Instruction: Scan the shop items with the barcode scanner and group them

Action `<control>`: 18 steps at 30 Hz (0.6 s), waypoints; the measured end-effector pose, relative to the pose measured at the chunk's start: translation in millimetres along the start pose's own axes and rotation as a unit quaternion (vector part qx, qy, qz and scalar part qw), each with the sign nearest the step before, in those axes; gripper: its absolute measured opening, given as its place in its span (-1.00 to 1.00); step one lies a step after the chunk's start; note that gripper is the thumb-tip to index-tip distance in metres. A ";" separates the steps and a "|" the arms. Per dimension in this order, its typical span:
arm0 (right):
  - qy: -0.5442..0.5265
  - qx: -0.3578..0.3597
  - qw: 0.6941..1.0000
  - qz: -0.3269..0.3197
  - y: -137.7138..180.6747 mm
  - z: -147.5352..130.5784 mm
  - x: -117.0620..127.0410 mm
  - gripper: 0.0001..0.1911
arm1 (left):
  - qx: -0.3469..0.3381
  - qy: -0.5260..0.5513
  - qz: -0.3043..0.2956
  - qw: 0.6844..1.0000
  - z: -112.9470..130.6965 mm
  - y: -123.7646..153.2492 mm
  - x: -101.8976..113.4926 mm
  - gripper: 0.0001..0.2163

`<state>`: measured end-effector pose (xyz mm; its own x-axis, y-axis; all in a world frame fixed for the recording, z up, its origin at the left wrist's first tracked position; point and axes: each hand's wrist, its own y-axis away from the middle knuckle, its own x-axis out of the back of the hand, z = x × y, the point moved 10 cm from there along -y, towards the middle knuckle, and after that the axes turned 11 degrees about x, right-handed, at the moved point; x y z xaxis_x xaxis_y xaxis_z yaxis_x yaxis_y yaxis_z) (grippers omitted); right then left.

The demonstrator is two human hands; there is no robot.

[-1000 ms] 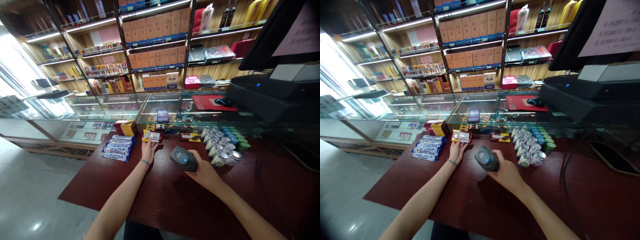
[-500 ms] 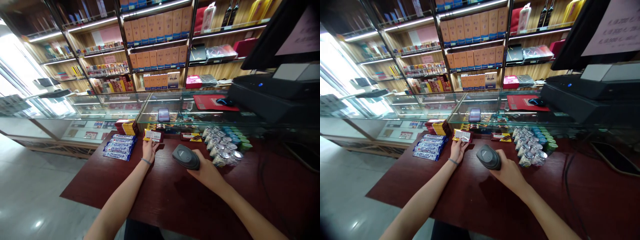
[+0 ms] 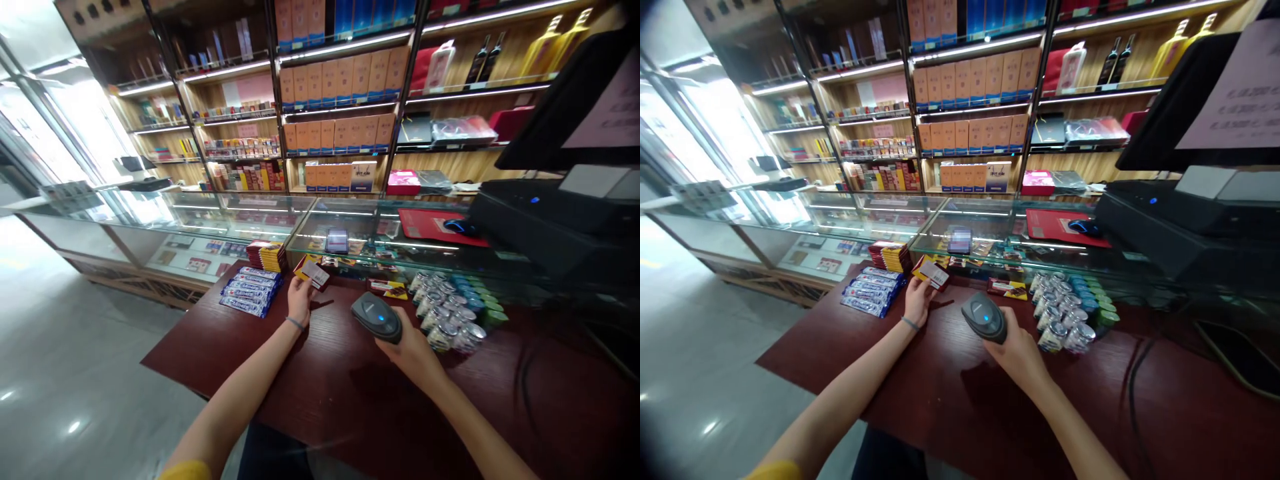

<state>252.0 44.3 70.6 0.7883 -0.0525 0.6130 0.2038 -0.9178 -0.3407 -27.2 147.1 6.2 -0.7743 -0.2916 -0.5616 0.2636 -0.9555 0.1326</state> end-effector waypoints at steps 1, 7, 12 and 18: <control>-0.001 -0.013 1.000 0.001 0.1 1.3 0.2 -0.57 | -0.032 -0.012 0.013 0.999 10.1 -0.4 3.0 -0.64; -0.005 -0.063 0.998 -0.014 0.4 4.9 -2.2 -0.55 | -0.228 -0.150 0.093 0.958 95.5 6.7 38.4 -0.72; 0.002 -0.067 0.997 -0.022 0.8 5.1 -3.4 -0.54 | -0.393 -0.391 0.152 0.818 192.9 21.8 50.8 -0.80; 0.011 -0.061 0.998 -0.019 1.4 10.0 -5.5 -0.54 | -0.421 -0.626 0.113 0.647 235.7 -10.1 25.3 -0.79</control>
<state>253.8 47.3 59.6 0.7678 -0.0244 0.6402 0.1606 -0.9600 -0.2292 -185.1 138.7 183.2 -0.3811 -0.7312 0.5658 0.2640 -0.6725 -0.6914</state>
